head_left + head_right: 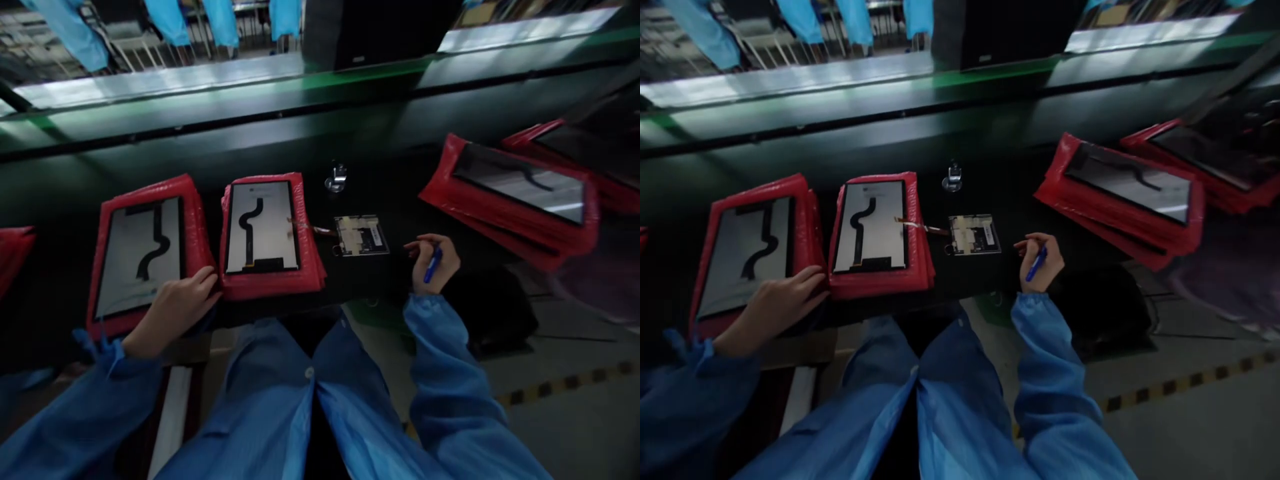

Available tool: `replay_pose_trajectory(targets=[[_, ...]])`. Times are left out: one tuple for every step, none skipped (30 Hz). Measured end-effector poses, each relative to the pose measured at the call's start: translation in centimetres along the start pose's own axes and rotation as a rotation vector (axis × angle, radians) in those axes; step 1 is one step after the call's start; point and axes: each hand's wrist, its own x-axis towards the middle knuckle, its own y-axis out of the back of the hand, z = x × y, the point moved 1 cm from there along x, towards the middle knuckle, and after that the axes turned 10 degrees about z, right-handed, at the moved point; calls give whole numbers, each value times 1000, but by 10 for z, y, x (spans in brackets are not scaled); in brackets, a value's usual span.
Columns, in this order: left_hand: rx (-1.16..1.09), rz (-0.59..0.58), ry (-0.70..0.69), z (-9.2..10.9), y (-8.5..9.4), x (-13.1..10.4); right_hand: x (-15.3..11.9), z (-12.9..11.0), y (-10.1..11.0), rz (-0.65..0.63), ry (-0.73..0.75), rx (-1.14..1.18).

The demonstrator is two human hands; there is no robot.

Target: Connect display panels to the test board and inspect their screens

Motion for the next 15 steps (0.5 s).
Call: replay_pose_trajectory(targets=[[23,-30,-7,2,0,3,1,1,0,-3,4,-2],[42,-54,-18,4,1,6,1,1,0,-9,7,-4],[58,-74,-37,5,2,9,2,0,-1,-21,13,-6],[69,-94,-65,6,3,12,2,-2,-2,-46,23,-7],[72,-117,-101,7,4,15,3,-6,-5,-88,37,-5],[71,-141,-137,7,4,19,2,-13,-8,-144,57,-1],[67,-163,-168,6,4,23,1,-21,-12,-208,81,5],[65,-182,-186,5,4,27,0,-30,-17,-281,109,13],[67,-197,-195,3,3,31,-3,-40,-23,-363,141,24],[75,-210,-195,1,2,35,-7,-51,-29,-453,177,38],[85,-223,-192,-2,1,38,-12,-60,-36,-546,217,53],[93,-240,-189,-4,1,41,-17,-69,-42,-633,258,69],[98,-259,-191,-6,0,42,-22,-76,-48,-712,295,84],[100,-276,-196,-8,0,43,-27,-82,-52,-774,325,95],[98,-292,-200,-10,0,42,-31,-85,-55,-812,344,101]])
